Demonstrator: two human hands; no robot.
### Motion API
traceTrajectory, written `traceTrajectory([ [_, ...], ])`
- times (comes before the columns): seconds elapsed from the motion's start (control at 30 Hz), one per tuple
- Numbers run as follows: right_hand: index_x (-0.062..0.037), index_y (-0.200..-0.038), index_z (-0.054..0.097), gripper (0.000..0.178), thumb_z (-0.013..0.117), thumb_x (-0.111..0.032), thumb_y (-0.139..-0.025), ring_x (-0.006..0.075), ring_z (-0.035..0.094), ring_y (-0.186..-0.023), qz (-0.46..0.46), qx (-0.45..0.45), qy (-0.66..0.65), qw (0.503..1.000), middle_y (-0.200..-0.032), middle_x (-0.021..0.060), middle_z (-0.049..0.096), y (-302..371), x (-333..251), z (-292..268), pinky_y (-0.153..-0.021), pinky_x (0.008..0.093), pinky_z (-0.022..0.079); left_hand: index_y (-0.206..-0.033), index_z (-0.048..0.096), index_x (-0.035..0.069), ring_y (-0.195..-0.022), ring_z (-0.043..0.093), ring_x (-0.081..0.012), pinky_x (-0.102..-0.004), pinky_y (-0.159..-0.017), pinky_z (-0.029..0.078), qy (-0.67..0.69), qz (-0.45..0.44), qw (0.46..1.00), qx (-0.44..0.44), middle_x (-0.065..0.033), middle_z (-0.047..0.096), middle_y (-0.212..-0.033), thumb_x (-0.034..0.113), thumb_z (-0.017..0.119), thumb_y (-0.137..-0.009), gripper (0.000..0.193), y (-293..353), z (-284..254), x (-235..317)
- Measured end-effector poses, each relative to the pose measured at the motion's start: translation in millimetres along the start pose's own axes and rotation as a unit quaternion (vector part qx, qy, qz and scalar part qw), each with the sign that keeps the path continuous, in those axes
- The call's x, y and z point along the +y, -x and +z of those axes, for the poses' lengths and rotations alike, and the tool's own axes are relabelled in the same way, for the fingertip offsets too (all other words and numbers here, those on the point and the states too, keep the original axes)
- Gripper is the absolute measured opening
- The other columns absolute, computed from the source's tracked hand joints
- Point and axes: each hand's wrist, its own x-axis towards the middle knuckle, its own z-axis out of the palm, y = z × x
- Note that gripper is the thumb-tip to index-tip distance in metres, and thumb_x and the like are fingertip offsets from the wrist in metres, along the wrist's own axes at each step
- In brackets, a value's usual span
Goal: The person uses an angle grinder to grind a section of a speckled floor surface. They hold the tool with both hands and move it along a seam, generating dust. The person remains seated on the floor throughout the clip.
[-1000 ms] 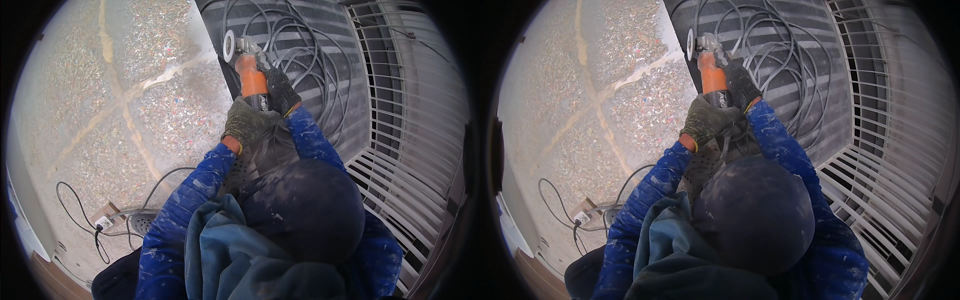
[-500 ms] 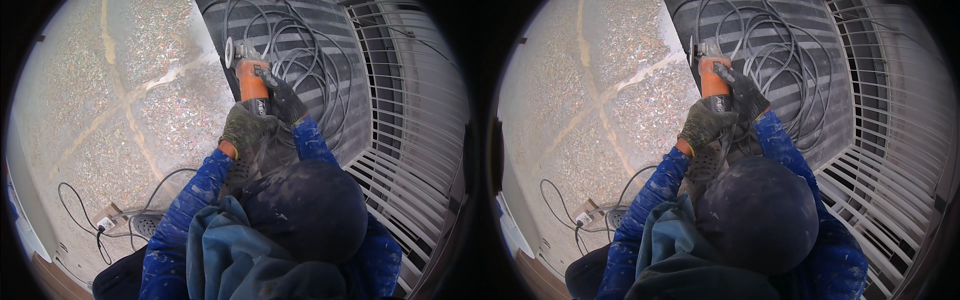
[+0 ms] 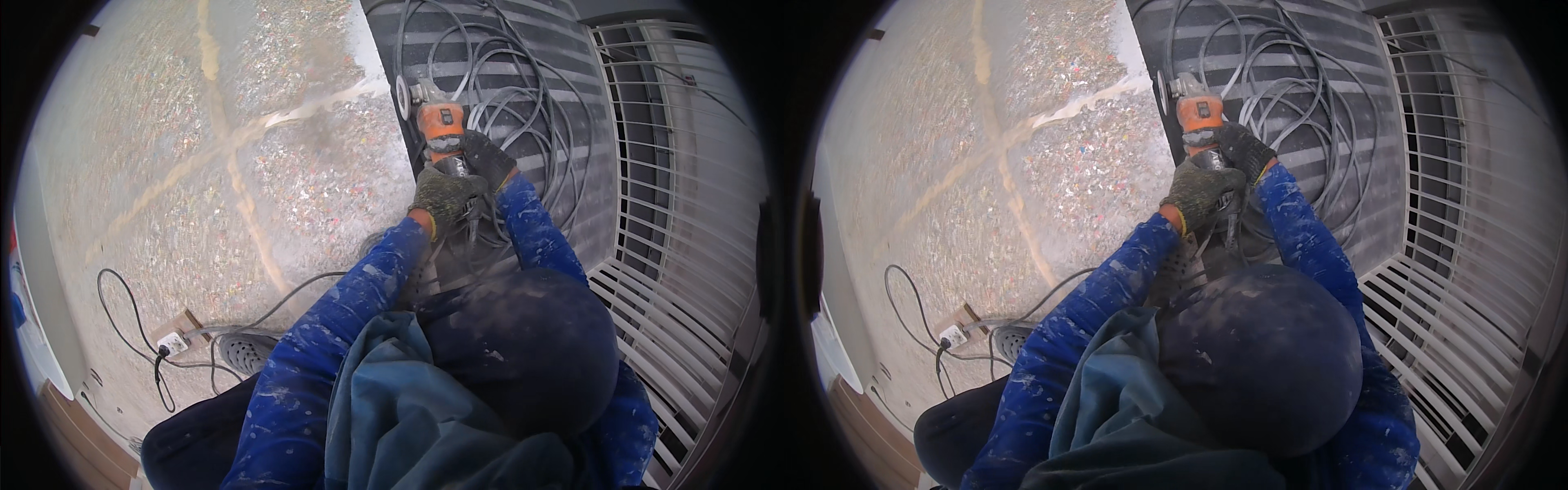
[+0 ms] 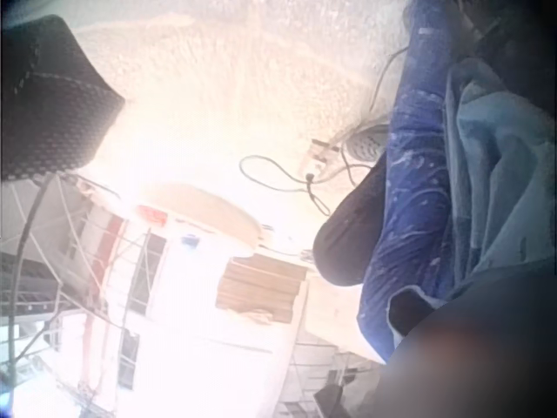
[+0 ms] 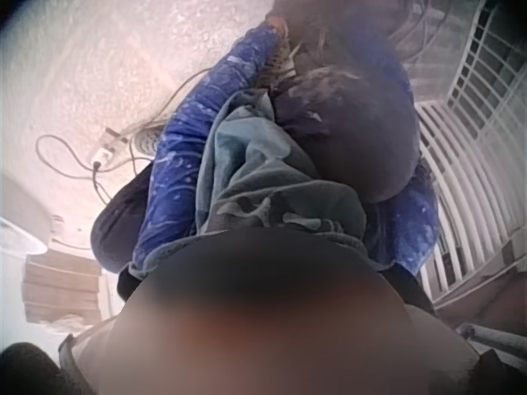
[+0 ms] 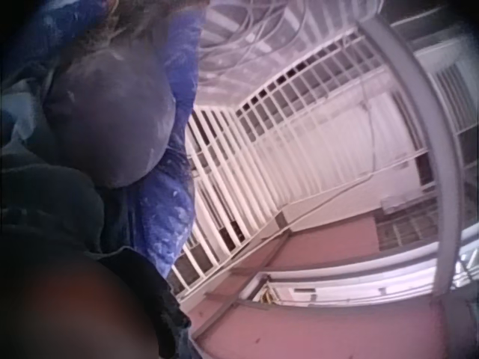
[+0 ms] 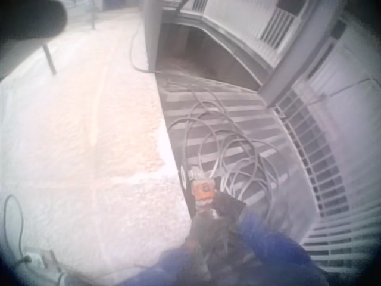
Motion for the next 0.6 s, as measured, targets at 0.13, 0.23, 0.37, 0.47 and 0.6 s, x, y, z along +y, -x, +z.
traceTrajectory([
  [0.13, -0.0036, -0.126, 0.058, 0.039, 0.057, -0.016, -0.089, 0.0386, 0.058, -0.112, -0.033, -0.011, 0.011, 0.999, -0.119, 0.0206, 0.061, 0, 20, 2, -0.099, 0.0451, 0.046, -0.1, 0.069, 0.002, -0.072, 0.067, -0.0169, -0.0316, -0.064, 0.054, 0.064, -0.002, 0.997, 0.037, -0.0086, 0.071, -0.089, 0.018, 0.082, -0.076, 0.031, -6, 11, -4],
  [0.23, -0.0042, -0.129, 0.056, 0.041, 0.055, -0.016, -0.09, 0.0386, 0.057, -0.115, -0.037, -0.046, -0.01, 0.998, -0.123, 0.0203, 0.06, -4, 27, 0, -0.102, 0.0445, 0.045, -0.102, 0.068, 0.002, -0.073, 0.067, -0.0169, -0.0315, -0.064, 0.054, 0.142, -0.025, 0.989, 0.027, -0.0091, 0.071, -0.09, 0.018, 0.083, -0.075, 0.034, -9, 15, -5],
  [0.37, -0.0051, -0.131, 0.055, 0.042, 0.055, -0.017, -0.091, 0.0375, 0.056, -0.118, -0.026, -0.075, -0.015, 0.997, -0.126, 0.0193, 0.059, -2, 30, -4, -0.104, 0.0439, 0.044, -0.104, 0.062, -0.003, -0.073, 0.067, -0.0181, -0.034, -0.064, 0.054, 0.077, -0.008, 0.996, 0.049, -0.0102, 0.069, -0.087, 0.023, 0.085, -0.07, 0.048, -11, 17, -5],
  [0.47, -0.0056, -0.13, 0.056, 0.041, 0.055, -0.019, -0.091, 0.0375, 0.056, -0.117, -0.057, -0.031, 0.011, 0.998, -0.125, 0.0192, 0.06, -1, 31, -1, -0.103, 0.0445, 0.044, -0.106, 0.064, -0.002, -0.074, 0.067, -0.0194, -0.0343, -0.065, 0.054, 0.063, -0.004, 0.997, 0.053, -0.0107, 0.07, -0.089, 0.023, 0.084, -0.072, 0.047, -9, 18, -3],
  [0.6, -0.0064, -0.128, 0.057, 0.04, 0.056, -0.019, -0.09, 0.0377, 0.057, -0.114, -0.021, -0.06, -0.061, 0.996, -0.123, 0.0194, 0.06, -5, 35, 1, -0.101, 0.0454, 0.045, -0.107, 0.061, -0.004, -0.075, 0.068, -0.0219, -0.0371, -0.066, 0.054, 0.037, -0.002, 0.996, 0.078, -0.0117, 0.07, -0.087, 0.029, 0.085, -0.067, 0.057, -5, 17, 5],
])
